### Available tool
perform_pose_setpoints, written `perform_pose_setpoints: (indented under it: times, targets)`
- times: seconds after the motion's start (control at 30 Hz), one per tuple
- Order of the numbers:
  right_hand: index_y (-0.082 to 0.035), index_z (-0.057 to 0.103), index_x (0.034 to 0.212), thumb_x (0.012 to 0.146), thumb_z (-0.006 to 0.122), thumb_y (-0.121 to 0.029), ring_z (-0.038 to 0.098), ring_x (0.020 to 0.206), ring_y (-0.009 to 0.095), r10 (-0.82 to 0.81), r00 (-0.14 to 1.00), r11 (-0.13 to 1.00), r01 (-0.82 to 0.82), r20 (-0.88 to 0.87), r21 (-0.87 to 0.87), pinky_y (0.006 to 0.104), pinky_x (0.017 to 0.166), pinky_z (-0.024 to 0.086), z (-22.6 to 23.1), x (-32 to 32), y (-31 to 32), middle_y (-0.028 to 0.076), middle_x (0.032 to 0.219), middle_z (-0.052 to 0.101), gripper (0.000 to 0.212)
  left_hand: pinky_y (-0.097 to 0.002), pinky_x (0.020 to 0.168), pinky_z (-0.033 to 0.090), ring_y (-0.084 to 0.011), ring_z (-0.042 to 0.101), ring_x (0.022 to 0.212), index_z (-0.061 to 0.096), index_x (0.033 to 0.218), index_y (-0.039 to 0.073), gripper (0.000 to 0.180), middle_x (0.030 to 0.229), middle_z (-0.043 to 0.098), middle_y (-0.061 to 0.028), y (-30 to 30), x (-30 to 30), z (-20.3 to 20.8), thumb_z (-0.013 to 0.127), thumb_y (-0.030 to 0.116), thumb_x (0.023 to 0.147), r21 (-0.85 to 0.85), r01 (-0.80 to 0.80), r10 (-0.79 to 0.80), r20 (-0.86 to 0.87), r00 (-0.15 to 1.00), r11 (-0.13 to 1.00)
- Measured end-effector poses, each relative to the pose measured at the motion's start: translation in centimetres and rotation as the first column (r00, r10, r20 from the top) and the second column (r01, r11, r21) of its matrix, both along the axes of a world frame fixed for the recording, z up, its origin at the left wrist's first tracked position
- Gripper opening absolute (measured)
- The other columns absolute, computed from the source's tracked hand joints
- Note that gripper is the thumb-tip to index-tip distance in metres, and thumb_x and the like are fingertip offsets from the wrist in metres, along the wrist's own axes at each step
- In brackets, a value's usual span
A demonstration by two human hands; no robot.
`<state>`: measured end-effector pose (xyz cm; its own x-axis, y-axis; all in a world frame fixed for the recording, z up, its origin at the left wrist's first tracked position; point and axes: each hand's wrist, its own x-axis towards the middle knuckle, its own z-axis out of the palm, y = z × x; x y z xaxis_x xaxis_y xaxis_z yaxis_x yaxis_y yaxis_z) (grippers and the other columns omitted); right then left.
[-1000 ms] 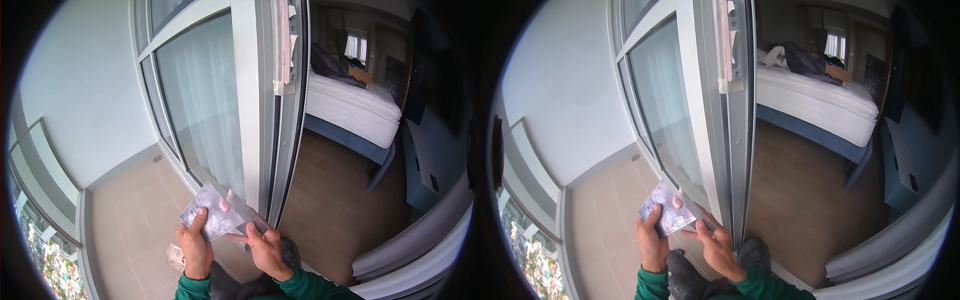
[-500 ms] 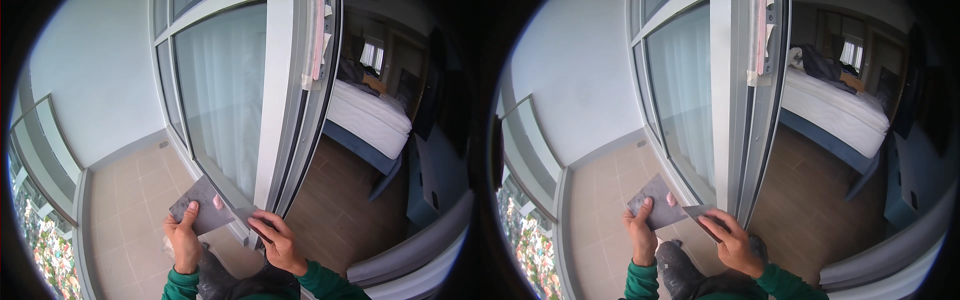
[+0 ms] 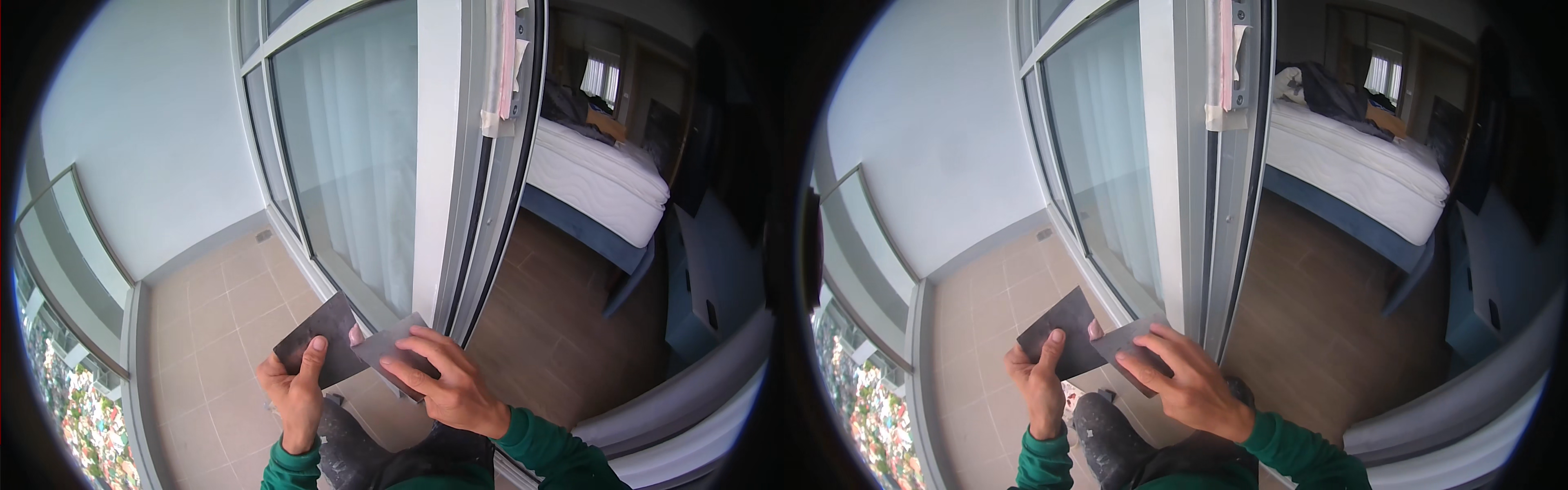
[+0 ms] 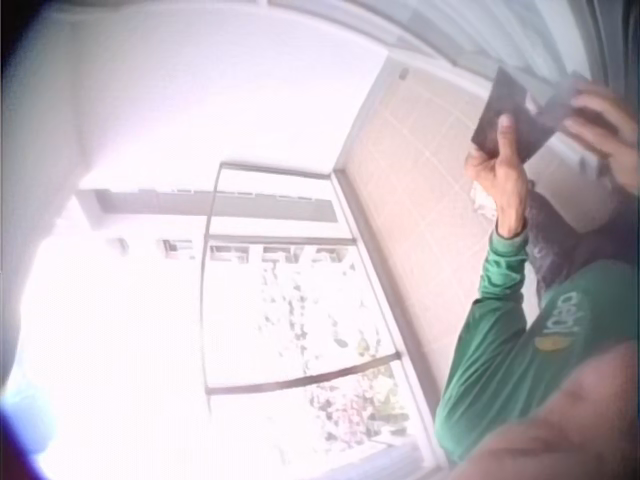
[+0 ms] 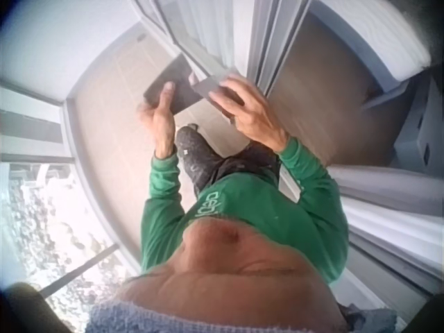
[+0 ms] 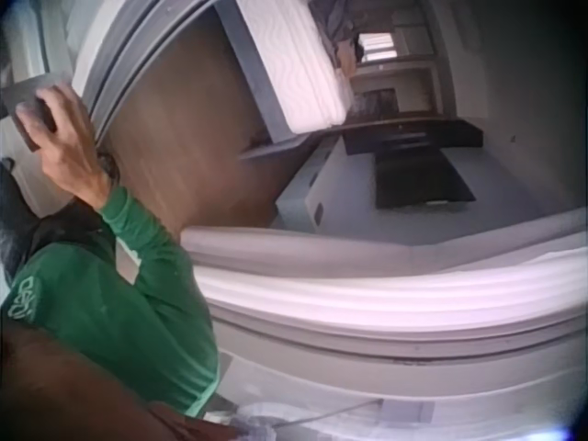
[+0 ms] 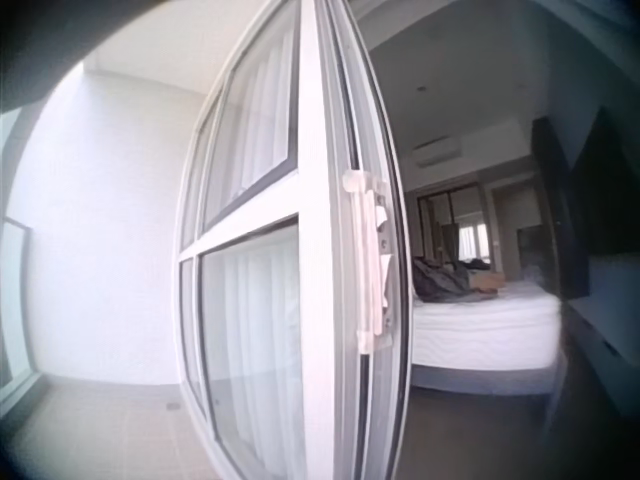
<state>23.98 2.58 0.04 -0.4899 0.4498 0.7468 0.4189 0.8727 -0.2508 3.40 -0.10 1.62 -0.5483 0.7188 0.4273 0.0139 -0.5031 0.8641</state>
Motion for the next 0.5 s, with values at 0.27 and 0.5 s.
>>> perform_pose_setpoints:
  times: [0.27, 0.5]
  targets:
    - [-0.014, 0.066, 0.124, 0.071, 0.059, 0.014, 0.054, 0.119, 0.034, 0.081, 0.992, 0.996, -0.076, 0.099, -0.056, 0.0441, 0.097, 0.05, -1.3, 0.7, 0.4, 0.011, 0.122, 0.055, 0.061, -0.0246, 0.074, 0.05, -0.0103, 0.063, 0.08, 0.07, 0.098, 0.001, 0.012, 0.092, 0.07, -0.0056, -0.1, 0.0, -1.6, 0.072, 0.006, 0.088, 0.014, -0.008, 0.009, -0.072, 0.997, 1.0]
    - [-0.004, 0.064, 0.124, 0.091, 0.05, 0.006, 0.057, 0.114, 0.027, 0.148, 0.902, 0.933, -0.263, -0.407, -0.245, 0.0361, 0.091, 0.05, -0.2, 1.5, -0.1, 0.014, 0.122, 0.057, 0.038, -0.0325, 0.078, 0.056, -0.0203, 0.067, 0.084, 0.064, 0.106, -0.003, 0.026, 0.101, 0.068, -0.013, -1.1, -5.5, -1.9, 0.071, 0.016, 0.09, 0.231, -0.265, 0.242, 0.122, 0.962, 0.936]
